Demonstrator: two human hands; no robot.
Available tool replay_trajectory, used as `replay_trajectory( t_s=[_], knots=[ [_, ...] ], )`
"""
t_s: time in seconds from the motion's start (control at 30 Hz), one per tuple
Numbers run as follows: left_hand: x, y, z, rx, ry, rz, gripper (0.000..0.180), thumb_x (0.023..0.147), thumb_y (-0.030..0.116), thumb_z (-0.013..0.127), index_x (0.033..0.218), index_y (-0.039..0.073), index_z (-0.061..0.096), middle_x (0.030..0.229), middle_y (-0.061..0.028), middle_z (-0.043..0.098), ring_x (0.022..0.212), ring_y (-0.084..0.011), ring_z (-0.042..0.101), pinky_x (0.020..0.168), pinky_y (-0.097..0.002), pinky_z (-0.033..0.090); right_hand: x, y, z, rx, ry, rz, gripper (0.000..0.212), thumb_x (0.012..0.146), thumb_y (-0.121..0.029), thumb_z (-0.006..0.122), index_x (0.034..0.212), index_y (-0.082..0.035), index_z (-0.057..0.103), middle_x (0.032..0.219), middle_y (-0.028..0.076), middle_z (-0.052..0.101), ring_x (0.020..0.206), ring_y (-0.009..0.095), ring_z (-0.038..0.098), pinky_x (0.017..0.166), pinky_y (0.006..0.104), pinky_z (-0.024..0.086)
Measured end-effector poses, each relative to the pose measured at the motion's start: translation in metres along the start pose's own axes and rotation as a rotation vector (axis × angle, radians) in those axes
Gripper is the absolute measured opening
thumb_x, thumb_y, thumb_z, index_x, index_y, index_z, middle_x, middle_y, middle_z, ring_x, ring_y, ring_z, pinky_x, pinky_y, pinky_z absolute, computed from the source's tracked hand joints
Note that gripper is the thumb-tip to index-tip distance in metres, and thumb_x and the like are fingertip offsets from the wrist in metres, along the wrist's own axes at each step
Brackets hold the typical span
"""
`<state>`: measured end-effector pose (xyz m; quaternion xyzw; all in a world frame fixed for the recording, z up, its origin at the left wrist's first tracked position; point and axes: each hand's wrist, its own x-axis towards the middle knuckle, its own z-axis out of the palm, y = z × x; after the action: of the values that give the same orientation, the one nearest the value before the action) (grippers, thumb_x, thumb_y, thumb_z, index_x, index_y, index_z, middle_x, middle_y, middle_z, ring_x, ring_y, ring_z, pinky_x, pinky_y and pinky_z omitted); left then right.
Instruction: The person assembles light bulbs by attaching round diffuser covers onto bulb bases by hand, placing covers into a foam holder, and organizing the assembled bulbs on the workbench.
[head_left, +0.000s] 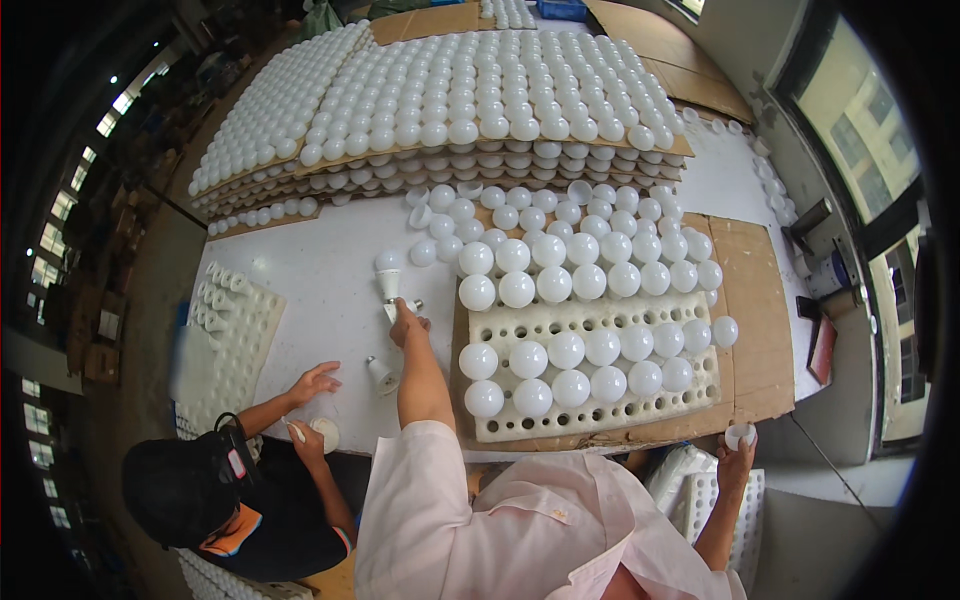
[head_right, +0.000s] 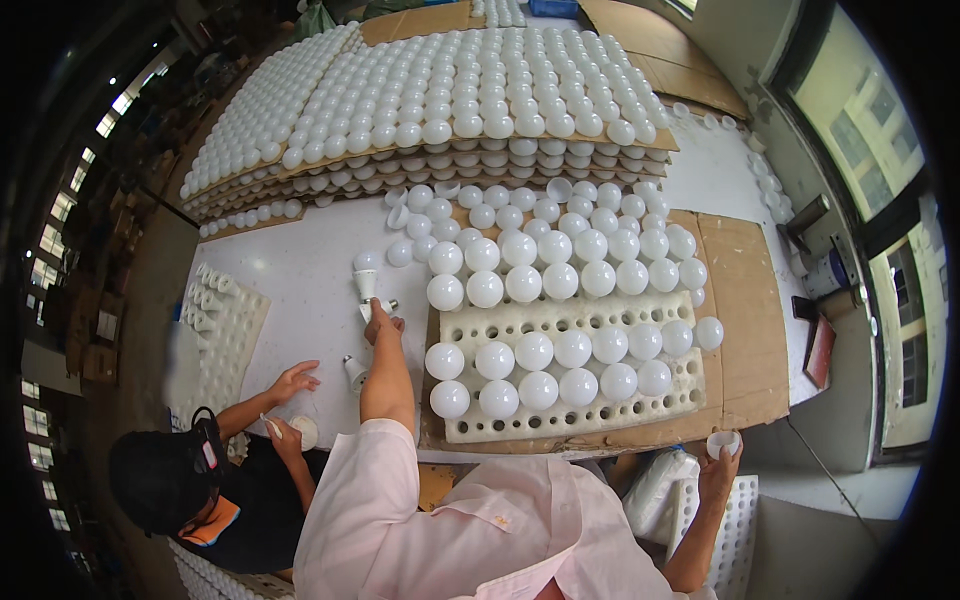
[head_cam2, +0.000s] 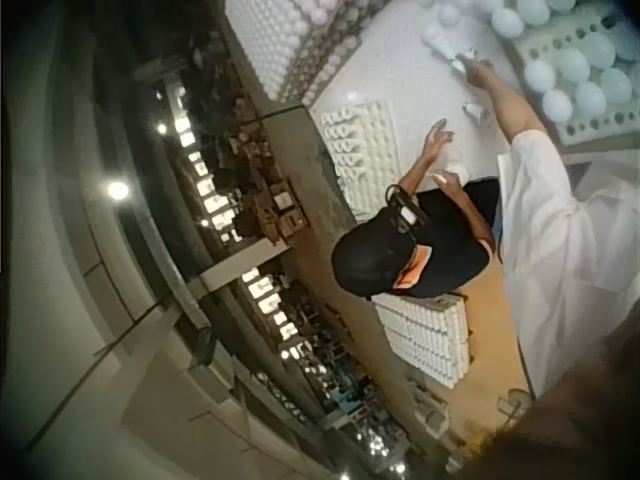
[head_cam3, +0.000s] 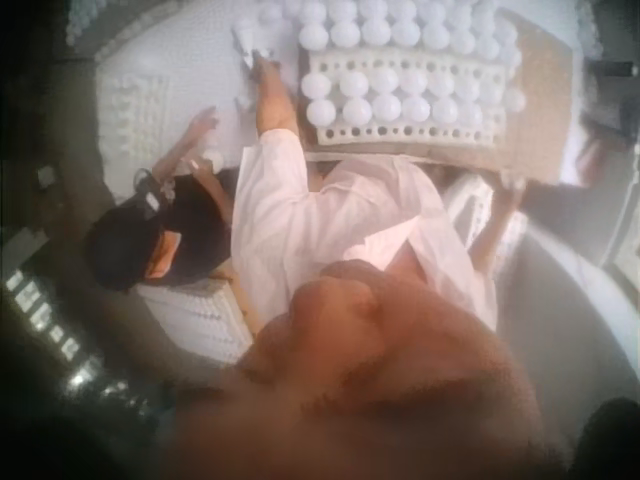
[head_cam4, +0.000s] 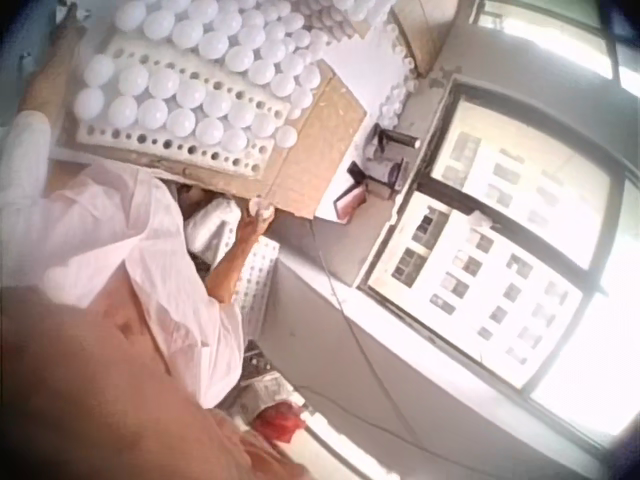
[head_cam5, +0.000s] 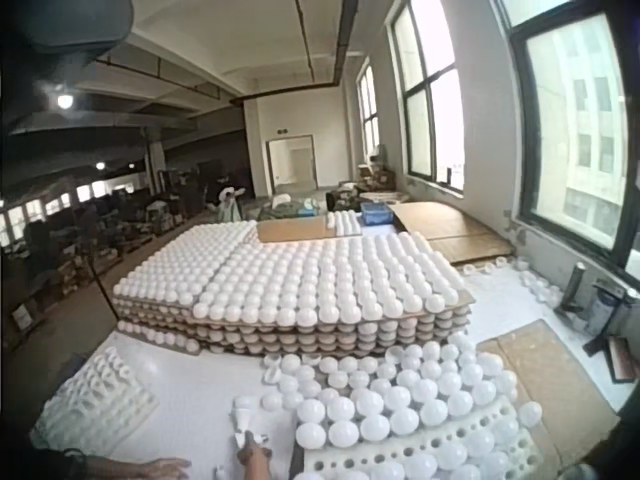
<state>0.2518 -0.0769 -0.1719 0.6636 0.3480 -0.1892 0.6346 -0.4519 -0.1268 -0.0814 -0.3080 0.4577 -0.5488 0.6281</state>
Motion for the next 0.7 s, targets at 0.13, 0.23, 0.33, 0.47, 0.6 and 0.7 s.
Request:
replay_trajectory(
  t_s=[0.13, 0.23, 0.33, 0.47, 0.6, 0.7],
  knots=[
    [-0.024, -0.012, 0.017, 0.365, 0.032, 0.184, 0.064, 0.062, 0.053, 0.074, 0.086, -0.006, 0.064, 0.08, -0.019, 0.066, 0.065, -0.0319, 0.066, 0.058, -0.0379, 0.055, -0.033, -0.023, 0.032, -0.065, -0.037, -0.006, 0.072, 0.078, -0.022, 0.068, 0.138, -0.013, 0.03, 0.121, 0.014, 0.052, 0.085, 0.022, 0.063, 0.067, 0.0306, 0.056],
    [-0.002, -0.016, 0.022, 0.343, 0.073, 0.541, 0.08, 0.06, 0.057, 0.074, 0.105, -0.007, 0.055, 0.101, -0.0249, 0.063, 0.097, -0.0409, 0.061, 0.086, -0.0467, 0.048, -0.014, -0.018, 0.061, -0.083, -0.084, -0.101, 0.079, 0.074, -0.018, 0.07, 0.139, -0.004, 0.027, 0.119, 0.013, 0.053, 0.09, 0.025, 0.063, 0.073, 0.0341, 0.057],
    [-0.046, 0.007, 0.006, 0.179, -0.119, 0.837, 0.066, 0.066, 0.036, 0.081, 0.103, -0.01, 0.052, 0.098, -0.0233, 0.063, 0.087, -0.0315, 0.065, 0.077, -0.0413, 0.053, 0.021, -0.015, 0.098, -0.104, -0.306, 0.039, 0.085, 0.067, -0.02, 0.077, 0.137, -0.005, 0.031, 0.115, 0.015, 0.057, 0.087, 0.025, 0.064, 0.063, 0.0301, 0.054],
    [-0.137, 0.02, -0.048, -0.204, -0.566, 0.865, 0.049, 0.078, 0.007, 0.067, 0.115, -0.012, 0.04, 0.109, -0.0255, 0.058, 0.095, -0.0294, 0.063, 0.078, -0.0341, 0.055, 0.046, -0.009, 0.166, 0.041, -0.644, 0.12, 0.093, 0.062, -0.024, 0.085, 0.137, -0.01, 0.032, 0.117, 0.018, 0.054, 0.089, 0.026, 0.063, 0.063, 0.0301, 0.053],
    [-0.214, -0.018, -0.099, -0.152, -1.173, 0.606, 0.059, 0.072, 0.005, 0.054, 0.126, -0.01, 0.038, 0.118, -0.0268, 0.057, 0.091, -0.0268, 0.062, 0.079, -0.0377, 0.051, 0.055, 0.0, 0.194, 0.137, -0.799, 0.2, 0.093, 0.06, -0.019, 0.086, 0.135, -0.01, 0.033, 0.12, 0.018, 0.052, 0.089, 0.026, 0.063, 0.063, 0.0308, 0.053],
    [-0.275, -0.06, -0.121, -0.09, -1.406, 0.24, 0.061, 0.068, 0.007, 0.058, 0.124, -0.008, 0.041, 0.114, -0.0262, 0.059, 0.075, -0.02, 0.061, 0.068, -0.0336, 0.051, 0.057, 0.008, 0.204, 0.108, -0.927, 0.299, 0.089, 0.061, -0.025, 0.087, 0.133, -0.012, 0.035, 0.12, 0.013, 0.054, 0.091, 0.024, 0.062, 0.066, 0.0306, 0.052]
  ],
)
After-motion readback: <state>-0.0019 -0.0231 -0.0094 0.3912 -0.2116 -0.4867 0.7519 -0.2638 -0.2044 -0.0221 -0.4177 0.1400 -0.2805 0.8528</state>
